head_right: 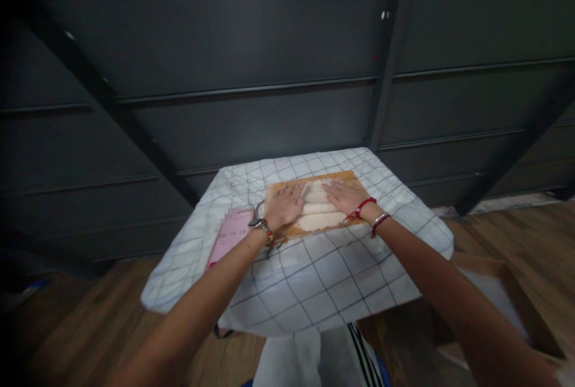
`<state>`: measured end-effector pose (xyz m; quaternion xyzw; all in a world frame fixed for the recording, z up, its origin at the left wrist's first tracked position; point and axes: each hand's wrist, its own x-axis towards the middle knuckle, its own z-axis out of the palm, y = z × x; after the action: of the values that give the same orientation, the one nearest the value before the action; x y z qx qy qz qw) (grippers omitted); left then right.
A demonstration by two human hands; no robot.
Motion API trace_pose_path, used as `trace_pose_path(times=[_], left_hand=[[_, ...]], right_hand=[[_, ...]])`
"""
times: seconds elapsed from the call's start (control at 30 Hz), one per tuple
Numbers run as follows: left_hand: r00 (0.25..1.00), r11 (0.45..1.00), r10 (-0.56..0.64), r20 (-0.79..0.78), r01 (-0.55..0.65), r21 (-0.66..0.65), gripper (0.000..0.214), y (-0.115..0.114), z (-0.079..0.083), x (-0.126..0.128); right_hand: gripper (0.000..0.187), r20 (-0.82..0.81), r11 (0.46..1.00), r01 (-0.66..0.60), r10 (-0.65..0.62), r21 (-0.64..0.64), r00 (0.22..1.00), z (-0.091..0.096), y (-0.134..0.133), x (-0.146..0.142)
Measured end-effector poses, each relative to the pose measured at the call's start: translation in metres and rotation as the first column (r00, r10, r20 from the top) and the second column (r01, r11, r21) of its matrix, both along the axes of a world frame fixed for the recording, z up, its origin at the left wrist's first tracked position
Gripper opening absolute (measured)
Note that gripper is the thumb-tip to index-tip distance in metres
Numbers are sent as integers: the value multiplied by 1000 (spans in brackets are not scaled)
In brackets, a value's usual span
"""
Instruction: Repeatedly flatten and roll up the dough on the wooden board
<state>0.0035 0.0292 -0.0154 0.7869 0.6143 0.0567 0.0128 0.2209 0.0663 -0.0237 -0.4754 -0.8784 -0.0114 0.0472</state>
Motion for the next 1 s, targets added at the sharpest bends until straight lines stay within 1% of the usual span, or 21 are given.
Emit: trace_pose_path(times=[0.13, 0.27, 0.47, 0.6, 0.67, 0.83, 0.93, 1.0], left_hand=[[999, 998, -32, 10, 32, 56, 55, -8, 1, 1], [999, 990, -48, 7, 47, 132, 55, -17, 3, 3], [998, 982, -62, 10, 59, 179, 55, -32, 5, 5], [998, 980, -57, 10, 54, 190, 56, -43, 3, 4], [998, 975, -60, 5, 58, 216, 56, -51, 2, 5], [998, 957, -59, 8, 54, 284, 55, -75, -5, 8], [997, 964, -73, 1, 70, 257, 55, -74, -7, 7], [996, 974, -92, 3, 89, 209, 55, -62, -5, 5]], right_hand=[[51, 14, 1000, 3, -4, 29, 1000, 2, -8, 0], [51, 21, 998, -19, 18, 59, 1000, -1, -14, 3], [52, -19, 995, -53, 55, 86, 998, -3, -25, 8], [53, -48, 992, -38, 44, 122, 998, -1, -41, 6], [52, -57, 990, -25, 33, 142, 998, -1, -52, 5], [50, -59, 980, -26, 38, 198, 998, -10, -74, 8], [51, -61, 984, -67, 77, 163, 995, -10, -72, 11], [52, -54, 987, -93, 101, 128, 993, -5, -61, 10]])
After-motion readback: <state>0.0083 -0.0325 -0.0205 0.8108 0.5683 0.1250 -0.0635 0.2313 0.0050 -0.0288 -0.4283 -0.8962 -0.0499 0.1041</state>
